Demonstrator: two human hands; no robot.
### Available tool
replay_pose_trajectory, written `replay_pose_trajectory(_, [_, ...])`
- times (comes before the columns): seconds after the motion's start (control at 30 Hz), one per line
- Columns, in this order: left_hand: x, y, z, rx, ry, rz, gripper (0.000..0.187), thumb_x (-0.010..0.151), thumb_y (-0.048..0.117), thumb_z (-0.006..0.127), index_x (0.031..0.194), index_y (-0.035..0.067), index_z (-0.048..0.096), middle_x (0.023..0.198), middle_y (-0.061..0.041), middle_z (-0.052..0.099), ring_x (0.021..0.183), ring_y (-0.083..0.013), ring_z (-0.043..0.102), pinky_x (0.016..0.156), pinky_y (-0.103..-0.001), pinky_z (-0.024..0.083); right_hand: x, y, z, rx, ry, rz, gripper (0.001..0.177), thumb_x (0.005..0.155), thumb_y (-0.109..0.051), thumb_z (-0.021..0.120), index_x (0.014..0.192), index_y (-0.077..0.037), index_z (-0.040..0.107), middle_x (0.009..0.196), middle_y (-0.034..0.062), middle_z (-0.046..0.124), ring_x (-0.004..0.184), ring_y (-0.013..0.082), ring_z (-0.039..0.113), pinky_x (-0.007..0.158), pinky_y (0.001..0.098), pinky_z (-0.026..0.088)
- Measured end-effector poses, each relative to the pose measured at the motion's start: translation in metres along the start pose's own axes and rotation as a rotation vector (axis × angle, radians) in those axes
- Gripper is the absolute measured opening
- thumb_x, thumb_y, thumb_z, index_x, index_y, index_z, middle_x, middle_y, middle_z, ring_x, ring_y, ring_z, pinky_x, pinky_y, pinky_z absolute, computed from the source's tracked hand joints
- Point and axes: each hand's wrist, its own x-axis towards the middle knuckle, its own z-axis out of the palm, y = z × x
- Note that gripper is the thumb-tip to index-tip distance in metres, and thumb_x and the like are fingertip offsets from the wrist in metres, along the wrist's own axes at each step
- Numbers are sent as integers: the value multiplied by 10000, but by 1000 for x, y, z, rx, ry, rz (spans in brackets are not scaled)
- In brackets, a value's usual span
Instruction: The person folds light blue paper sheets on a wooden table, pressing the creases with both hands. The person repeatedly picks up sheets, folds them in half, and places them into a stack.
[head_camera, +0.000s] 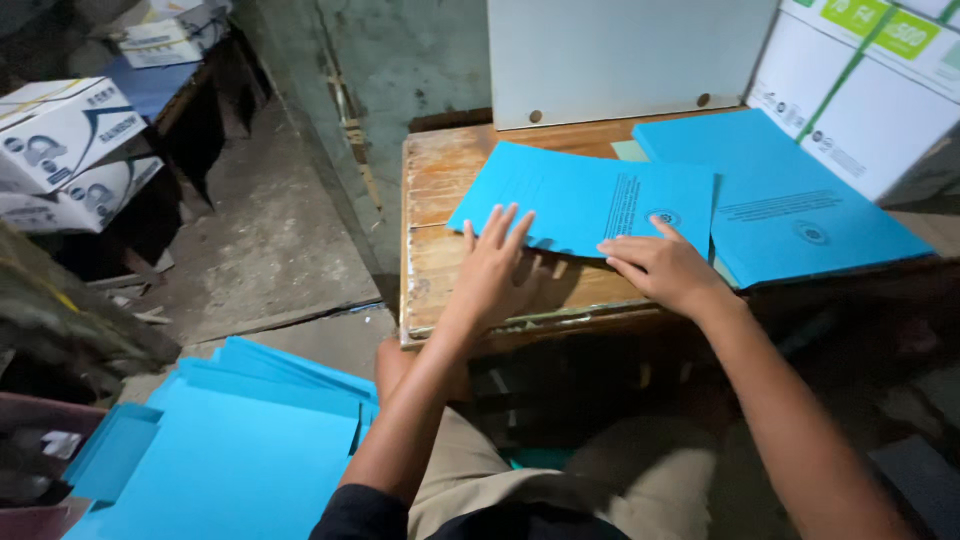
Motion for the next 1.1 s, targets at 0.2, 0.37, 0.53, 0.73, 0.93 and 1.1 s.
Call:
replay_pose_trajectory(0.2, [-3, -9, 15, 117, -65, -7, 401, 942, 406, 616, 1312, 278, 704, 1334, 23, 704, 1318, -234, 619, 1144, -669, 336, 0, 28, 22, -345, 338, -328, 201, 972, -416, 677, 1148, -371, 763, 984, -58, 648, 965, 194, 635, 993, 431, 485])
replay_pose_trajectory(0.37, [-6, -25, 35, 85, 36, 75, 205, 948, 353, 589, 1062, 384, 756, 1011, 146, 768, 1031, -134, 731, 852, -384, 566, 9, 33, 29, -446, 477, -332, 167, 962, -373, 695, 1116, -377, 760, 761, -55, 452, 673, 192, 520, 674, 373, 462])
replay_pose_trajectory(0.53, [-2, -14, 42, 222, 105, 74, 83, 794, 425, 681, 825, 350, 666, 585, 97, 618, 712, -170, 698, 558, -389, 588, 20, 24, 44, -534, 658, -34, 307, 871, -397, 787, 1177, -404, 766, 816, -88, 460, 709, 160, 538, 673, 361, 449])
replay_pose_trajectory(0.73, [27, 2, 17, 208, -71, 65, 148, 892, 324, 645, 825, 210, 711, 612, -75, 665, 647, -362, 715, 589, -500, 579, 11, -46, 26, 345, 599, 332, 681, 963, -71, 604, 1583, -47, 323, 969, 90, 654, 750, 247, 686, 668, 420, 573])
replay_pose_trajectory(0.93, [58, 48, -59, -66, -211, -98, 89, 865, 247, 778, 923, 179, 783, 781, -60, 768, 764, -294, 770, 696, -404, 621, 2, -40, 16, 564, 692, 298, 725, 983, -138, 670, 1570, -82, 248, 1011, 184, 653, 776, 351, 703, 624, 429, 544])
replay_pose_trajectory(1.1, [82, 58, -102, -302, -194, -46, 164, 756, 293, 791, 834, 150, 776, 807, -123, 769, 872, -401, 743, 772, -483, 577, 0, -50, 12, 570, 838, 290, 761, 1043, -290, 720, 1629, -89, 278, 792, 211, 640, 604, 365, 663, 535, 385, 479])
